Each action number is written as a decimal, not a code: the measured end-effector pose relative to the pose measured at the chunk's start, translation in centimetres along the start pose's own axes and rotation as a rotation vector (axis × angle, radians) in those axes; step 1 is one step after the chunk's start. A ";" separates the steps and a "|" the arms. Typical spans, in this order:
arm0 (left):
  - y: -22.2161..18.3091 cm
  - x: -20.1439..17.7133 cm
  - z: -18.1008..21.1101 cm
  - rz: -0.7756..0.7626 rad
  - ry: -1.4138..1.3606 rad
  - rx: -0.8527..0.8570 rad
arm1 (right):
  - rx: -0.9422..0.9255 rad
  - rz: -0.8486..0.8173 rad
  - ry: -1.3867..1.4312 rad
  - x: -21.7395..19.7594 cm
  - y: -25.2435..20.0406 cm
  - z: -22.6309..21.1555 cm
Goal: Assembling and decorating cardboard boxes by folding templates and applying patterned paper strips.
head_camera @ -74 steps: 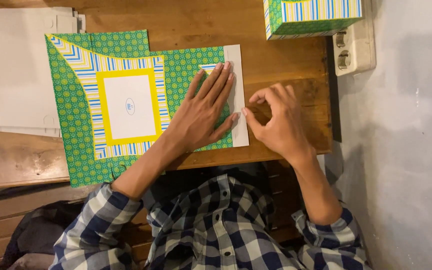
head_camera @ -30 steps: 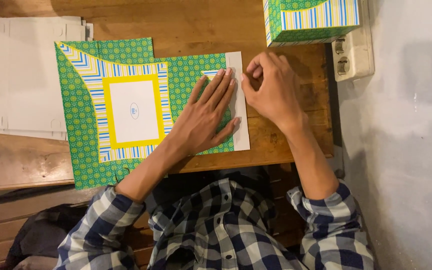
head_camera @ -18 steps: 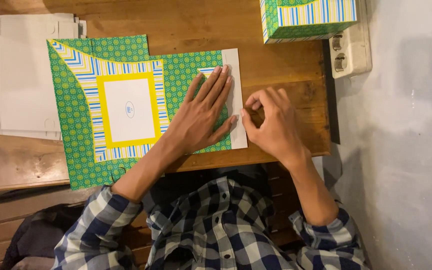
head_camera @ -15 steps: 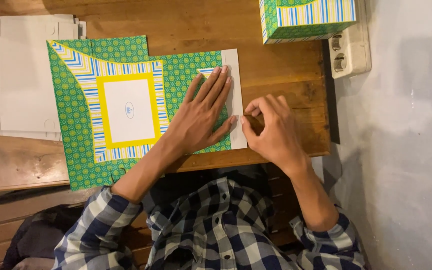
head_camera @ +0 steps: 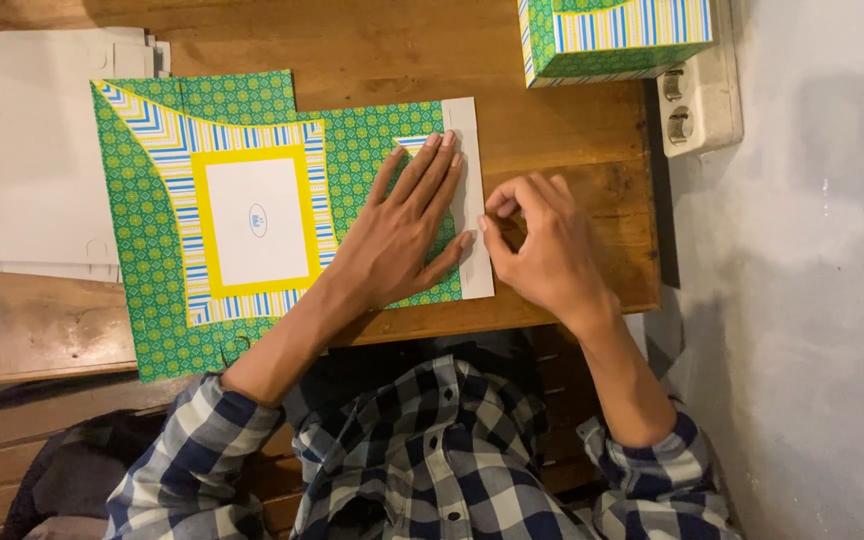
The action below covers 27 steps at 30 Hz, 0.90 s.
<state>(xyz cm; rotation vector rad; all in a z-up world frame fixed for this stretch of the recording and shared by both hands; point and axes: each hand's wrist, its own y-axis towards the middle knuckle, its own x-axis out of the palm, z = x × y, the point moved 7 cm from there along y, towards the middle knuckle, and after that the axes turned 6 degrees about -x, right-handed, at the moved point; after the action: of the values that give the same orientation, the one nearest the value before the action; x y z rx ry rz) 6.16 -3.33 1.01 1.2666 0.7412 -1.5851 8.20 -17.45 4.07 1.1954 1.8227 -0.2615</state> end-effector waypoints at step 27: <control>-4.8 -9.5 -3.3 0.396 -0.588 -0.128 | -0.421 -0.272 -0.365 0.7 1.5 -1.8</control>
<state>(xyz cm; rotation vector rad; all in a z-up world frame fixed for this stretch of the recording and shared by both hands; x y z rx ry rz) 3.17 4.20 8.70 0.7320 0.1972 -1.4432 8.31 -15.16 5.02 0.5653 1.6086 -0.2175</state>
